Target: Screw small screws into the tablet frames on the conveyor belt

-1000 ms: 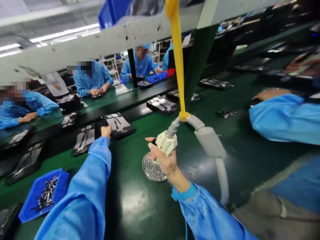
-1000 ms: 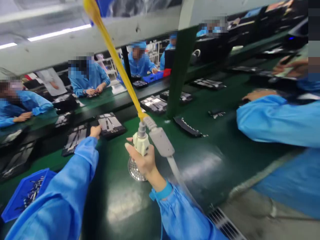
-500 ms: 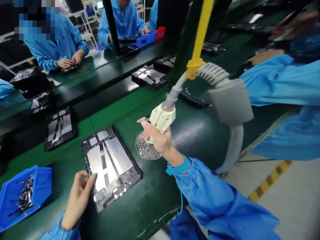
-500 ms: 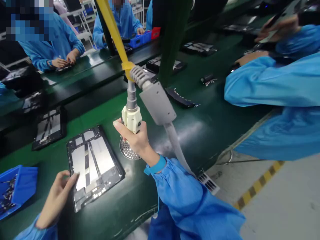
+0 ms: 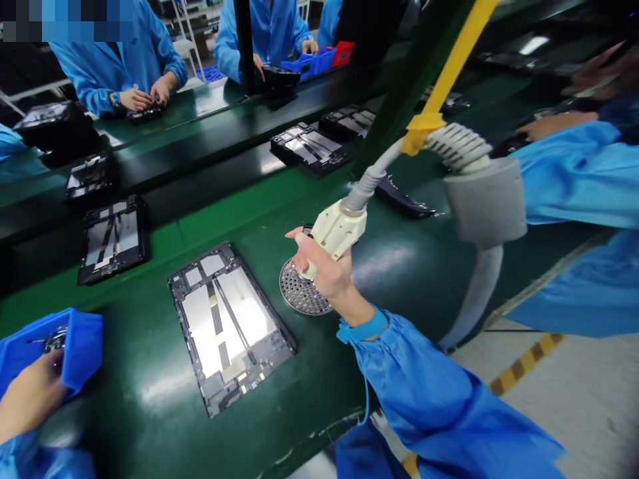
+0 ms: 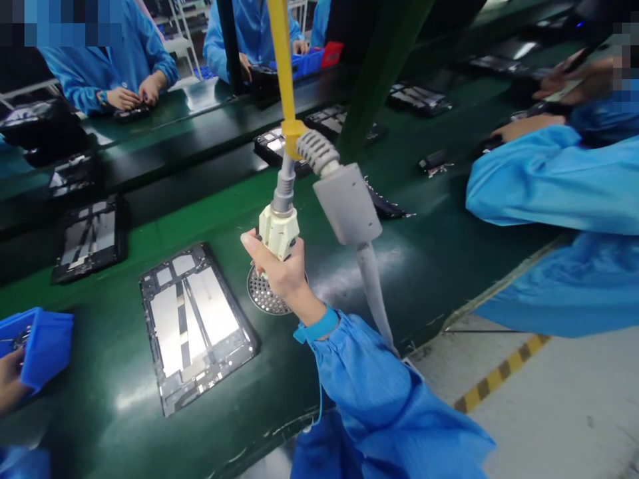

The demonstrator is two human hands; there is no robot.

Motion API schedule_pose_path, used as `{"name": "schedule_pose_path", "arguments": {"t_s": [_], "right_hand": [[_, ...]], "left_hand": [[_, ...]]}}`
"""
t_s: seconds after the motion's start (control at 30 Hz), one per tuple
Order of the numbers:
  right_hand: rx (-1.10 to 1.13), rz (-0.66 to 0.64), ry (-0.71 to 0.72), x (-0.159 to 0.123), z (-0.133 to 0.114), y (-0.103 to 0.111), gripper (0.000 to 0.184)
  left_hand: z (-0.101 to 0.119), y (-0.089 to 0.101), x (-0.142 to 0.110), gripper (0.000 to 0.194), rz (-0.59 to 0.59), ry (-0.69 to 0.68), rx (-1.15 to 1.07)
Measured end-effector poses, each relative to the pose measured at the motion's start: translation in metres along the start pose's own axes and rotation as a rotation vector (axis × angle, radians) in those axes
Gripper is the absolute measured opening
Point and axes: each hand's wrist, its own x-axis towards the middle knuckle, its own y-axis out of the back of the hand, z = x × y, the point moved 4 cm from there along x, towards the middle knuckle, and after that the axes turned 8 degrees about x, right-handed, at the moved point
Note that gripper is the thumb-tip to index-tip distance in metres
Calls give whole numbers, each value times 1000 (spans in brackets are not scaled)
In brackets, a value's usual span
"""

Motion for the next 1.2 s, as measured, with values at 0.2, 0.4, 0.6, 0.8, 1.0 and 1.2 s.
{"name": "schedule_pose_path", "arguments": {"t_s": [0.2,0.4,0.6,0.8,1.0,1.2], "right_hand": [[-24,15,18,-2,-3,-1,40],[-82,-13,54,-3,0,-3,43],[-57,-45,78,-11,-23,2,46],[-13,-370,-9,-69,-40,-38,42],[-13,-569,-206,-123,-23,-66,41],[-52,-620,-251,-128,-17,-67,40]], "left_hand": [[18,4,-16,17,55,86,-7],[19,11,-27,16,128,158,2],[23,8,-43,35,281,157,168],[33,12,-60,43,528,152,-74],[64,13,-83,41,472,-37,-544],[126,4,-107,34,401,-257,-720]]}}
